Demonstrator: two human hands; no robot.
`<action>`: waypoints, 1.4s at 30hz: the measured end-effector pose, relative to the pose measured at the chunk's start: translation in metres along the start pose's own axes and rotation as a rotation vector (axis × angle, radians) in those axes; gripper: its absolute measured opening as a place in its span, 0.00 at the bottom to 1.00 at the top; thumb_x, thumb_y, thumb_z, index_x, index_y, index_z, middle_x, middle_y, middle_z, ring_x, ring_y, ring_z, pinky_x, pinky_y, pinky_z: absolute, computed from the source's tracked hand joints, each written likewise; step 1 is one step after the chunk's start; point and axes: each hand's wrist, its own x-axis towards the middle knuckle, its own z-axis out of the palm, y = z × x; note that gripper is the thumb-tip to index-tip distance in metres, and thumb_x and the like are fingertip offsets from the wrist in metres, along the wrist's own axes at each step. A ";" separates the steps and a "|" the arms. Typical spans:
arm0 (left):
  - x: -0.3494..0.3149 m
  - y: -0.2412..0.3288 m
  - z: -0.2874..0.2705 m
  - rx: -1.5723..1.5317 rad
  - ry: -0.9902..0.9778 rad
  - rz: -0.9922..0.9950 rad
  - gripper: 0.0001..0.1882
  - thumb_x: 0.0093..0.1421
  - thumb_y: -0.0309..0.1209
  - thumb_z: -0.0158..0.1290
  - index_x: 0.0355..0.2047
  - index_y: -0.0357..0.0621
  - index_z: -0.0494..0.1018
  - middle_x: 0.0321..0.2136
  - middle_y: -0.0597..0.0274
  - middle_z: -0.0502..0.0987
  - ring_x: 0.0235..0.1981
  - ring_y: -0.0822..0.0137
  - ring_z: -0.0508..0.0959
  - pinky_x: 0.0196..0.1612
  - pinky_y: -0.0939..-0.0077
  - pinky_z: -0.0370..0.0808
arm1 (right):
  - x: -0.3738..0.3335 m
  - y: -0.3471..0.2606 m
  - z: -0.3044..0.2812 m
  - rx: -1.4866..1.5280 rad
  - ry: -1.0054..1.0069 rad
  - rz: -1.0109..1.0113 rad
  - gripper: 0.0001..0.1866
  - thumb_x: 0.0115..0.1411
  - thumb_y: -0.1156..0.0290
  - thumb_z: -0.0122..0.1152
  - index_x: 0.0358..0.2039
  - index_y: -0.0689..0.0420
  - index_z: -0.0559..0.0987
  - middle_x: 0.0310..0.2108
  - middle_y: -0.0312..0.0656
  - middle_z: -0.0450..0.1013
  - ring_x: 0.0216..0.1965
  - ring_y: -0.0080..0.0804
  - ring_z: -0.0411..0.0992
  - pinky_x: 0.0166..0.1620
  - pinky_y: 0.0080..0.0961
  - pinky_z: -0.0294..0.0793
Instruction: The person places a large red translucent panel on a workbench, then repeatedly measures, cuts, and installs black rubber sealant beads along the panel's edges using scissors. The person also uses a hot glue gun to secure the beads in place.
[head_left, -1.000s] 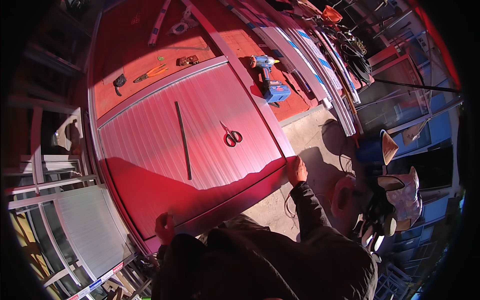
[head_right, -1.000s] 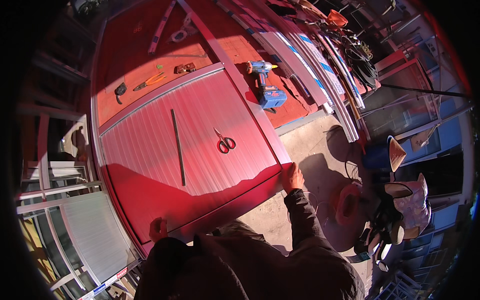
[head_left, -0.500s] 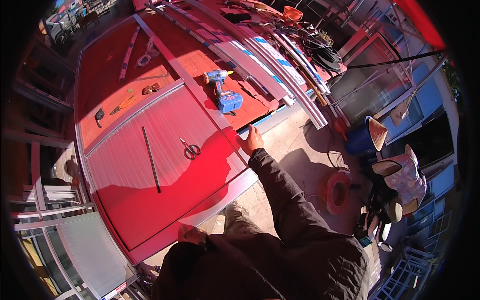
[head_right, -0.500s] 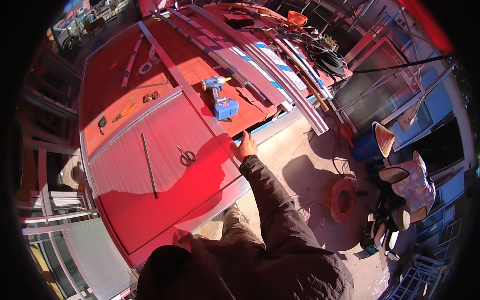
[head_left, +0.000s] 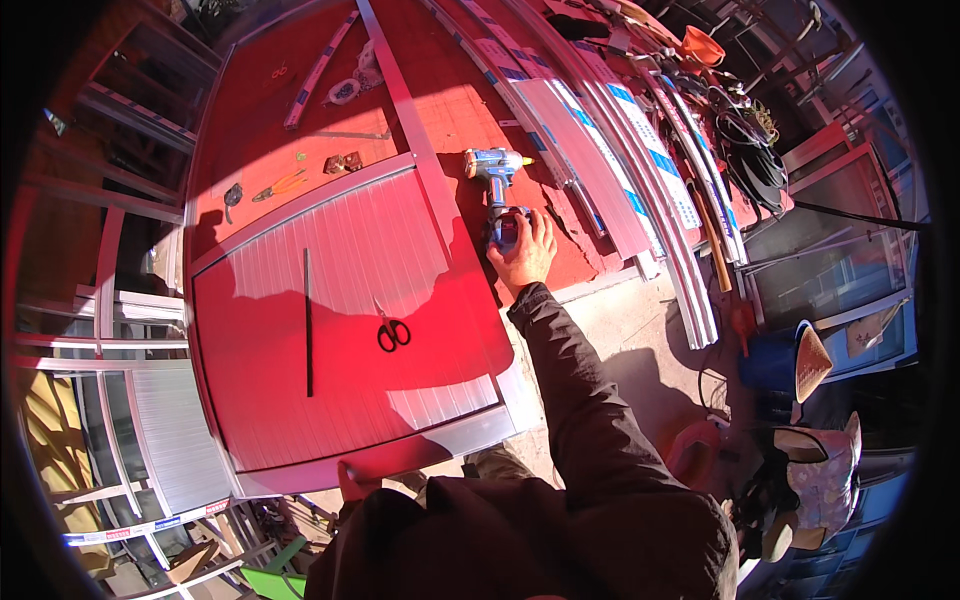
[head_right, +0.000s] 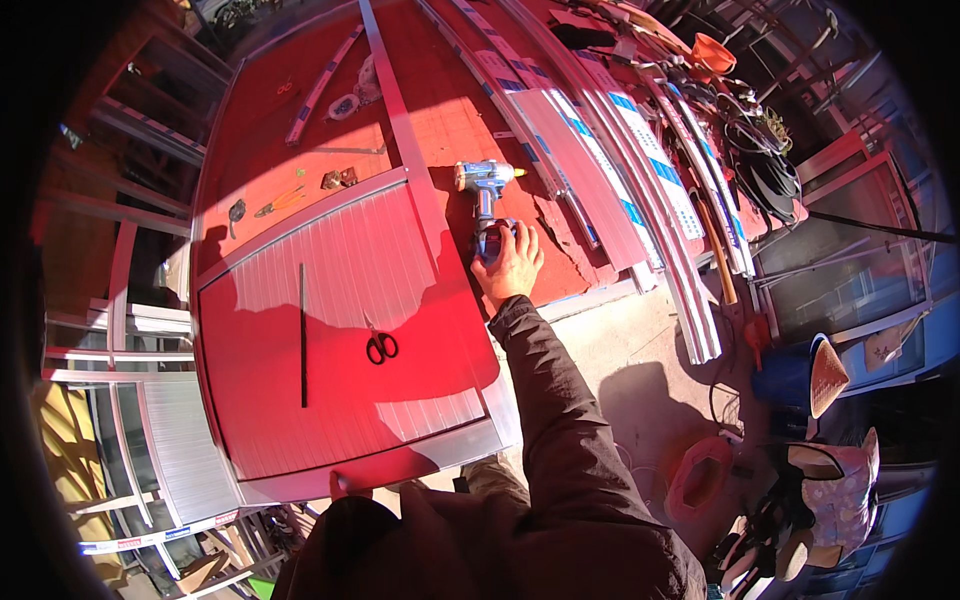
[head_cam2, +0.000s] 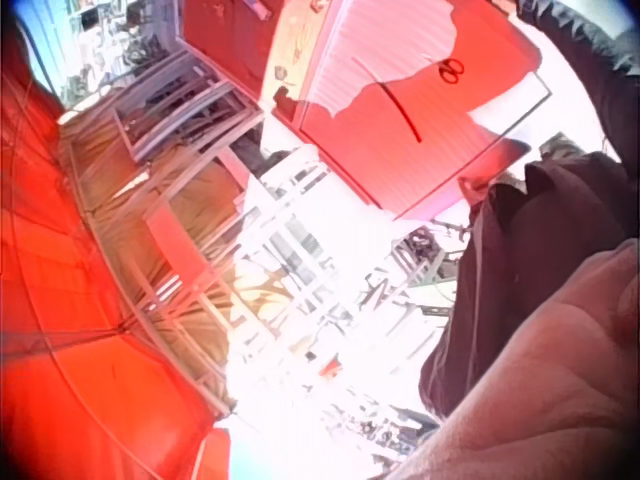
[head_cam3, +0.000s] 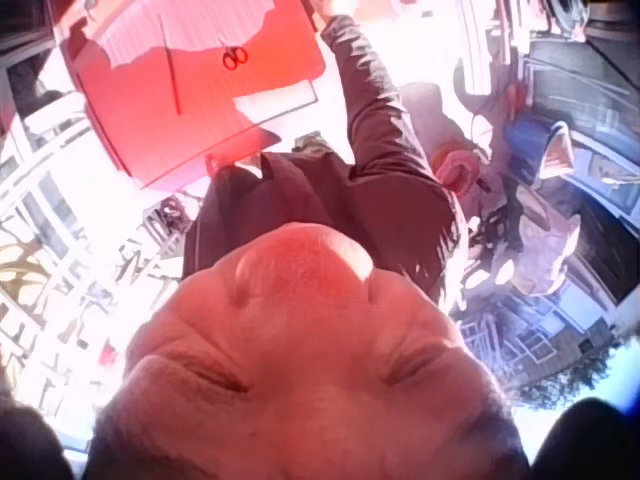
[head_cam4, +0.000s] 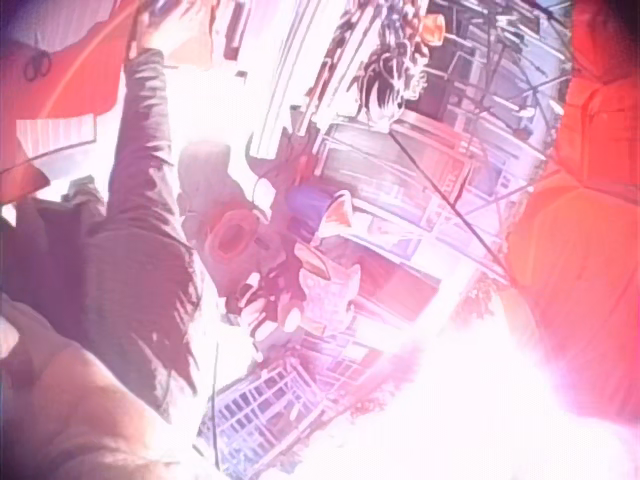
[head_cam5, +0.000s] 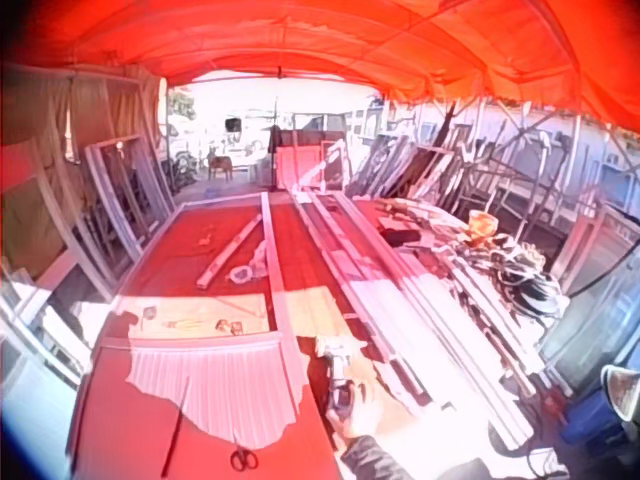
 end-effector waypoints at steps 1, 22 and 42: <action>-0.008 -0.002 0.008 0.003 0.073 0.010 0.28 0.65 0.58 0.47 0.53 0.51 0.73 0.52 0.60 0.77 0.54 0.56 0.76 0.58 0.52 0.73 | 0.003 0.013 -0.007 -0.028 0.046 -0.001 0.41 0.42 0.58 0.71 0.59 0.53 0.70 0.65 0.49 0.59 0.70 0.50 0.50 0.66 0.57 0.52; -0.219 0.097 0.161 0.108 -0.490 0.602 0.12 0.65 0.34 0.52 0.44 0.40 0.74 0.45 0.56 0.80 0.47 0.56 0.80 0.57 0.50 0.76 | -0.397 0.222 -0.087 0.318 -0.711 0.399 0.17 0.51 0.61 0.64 0.35 0.61 0.85 0.32 0.48 0.82 0.38 0.40 0.81 0.44 0.34 0.77; -0.351 0.170 0.270 0.464 -0.962 0.853 0.28 0.71 0.36 0.38 0.65 0.29 0.53 0.67 0.37 0.56 0.68 0.42 0.59 0.69 0.45 0.60 | -0.457 0.215 -0.041 0.359 -0.838 0.475 0.17 0.53 0.60 0.65 0.37 0.60 0.86 0.34 0.46 0.82 0.39 0.36 0.80 0.46 0.32 0.77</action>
